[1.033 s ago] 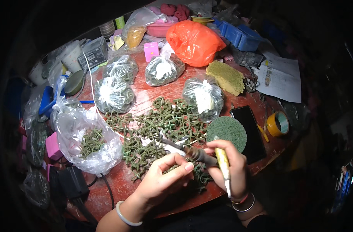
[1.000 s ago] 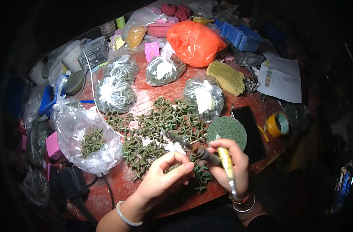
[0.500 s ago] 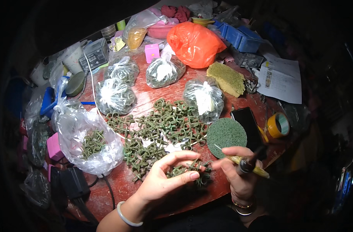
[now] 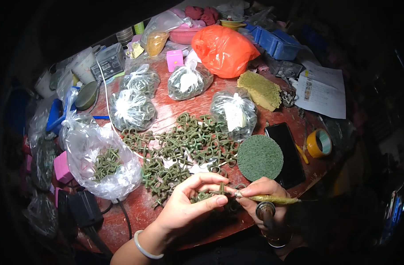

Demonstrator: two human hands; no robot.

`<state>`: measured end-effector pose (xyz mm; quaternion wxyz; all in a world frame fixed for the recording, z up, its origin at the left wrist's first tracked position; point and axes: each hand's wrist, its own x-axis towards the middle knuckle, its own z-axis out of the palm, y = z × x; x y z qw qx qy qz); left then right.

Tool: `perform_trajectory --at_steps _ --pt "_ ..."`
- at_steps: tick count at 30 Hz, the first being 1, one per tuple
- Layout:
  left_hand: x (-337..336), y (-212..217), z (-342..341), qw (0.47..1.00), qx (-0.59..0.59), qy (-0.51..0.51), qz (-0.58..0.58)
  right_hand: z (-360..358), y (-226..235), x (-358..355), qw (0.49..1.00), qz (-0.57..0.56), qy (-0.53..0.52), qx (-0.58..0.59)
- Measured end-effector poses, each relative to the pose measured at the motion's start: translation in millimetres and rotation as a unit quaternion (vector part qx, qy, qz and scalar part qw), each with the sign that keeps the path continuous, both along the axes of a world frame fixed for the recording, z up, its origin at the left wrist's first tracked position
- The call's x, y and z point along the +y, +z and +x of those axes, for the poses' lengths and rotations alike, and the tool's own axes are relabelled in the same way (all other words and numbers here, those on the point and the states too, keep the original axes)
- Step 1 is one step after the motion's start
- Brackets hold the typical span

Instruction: Using a heat tool to fuse small green plastic leaf segments into clusters.

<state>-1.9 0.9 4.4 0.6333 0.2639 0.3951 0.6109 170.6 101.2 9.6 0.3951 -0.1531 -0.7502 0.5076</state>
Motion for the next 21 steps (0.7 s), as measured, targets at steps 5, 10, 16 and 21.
perform_trajectory --at_steps 5,10,16,21 --pt "0.4 -2.5 -0.2 0.999 0.035 0.007 0.036 -2.8 -10.6 1.0 0.998 0.013 -0.058 0.018" --pt "0.4 -1.2 0.7 0.993 0.110 0.014 0.035 2.0 -1.5 3.2 1.000 0.005 0.010 -0.003" --pt "1.0 -1.0 2.1 0.988 0.144 0.017 0.056 -1.2 -9.2 1.1 0.996 -0.077 -0.043 0.032" --pt "1.7 -1.1 2.9 0.989 0.143 0.015 0.042 0.7 -8.1 1.8 0.995 -0.044 -0.078 0.034"
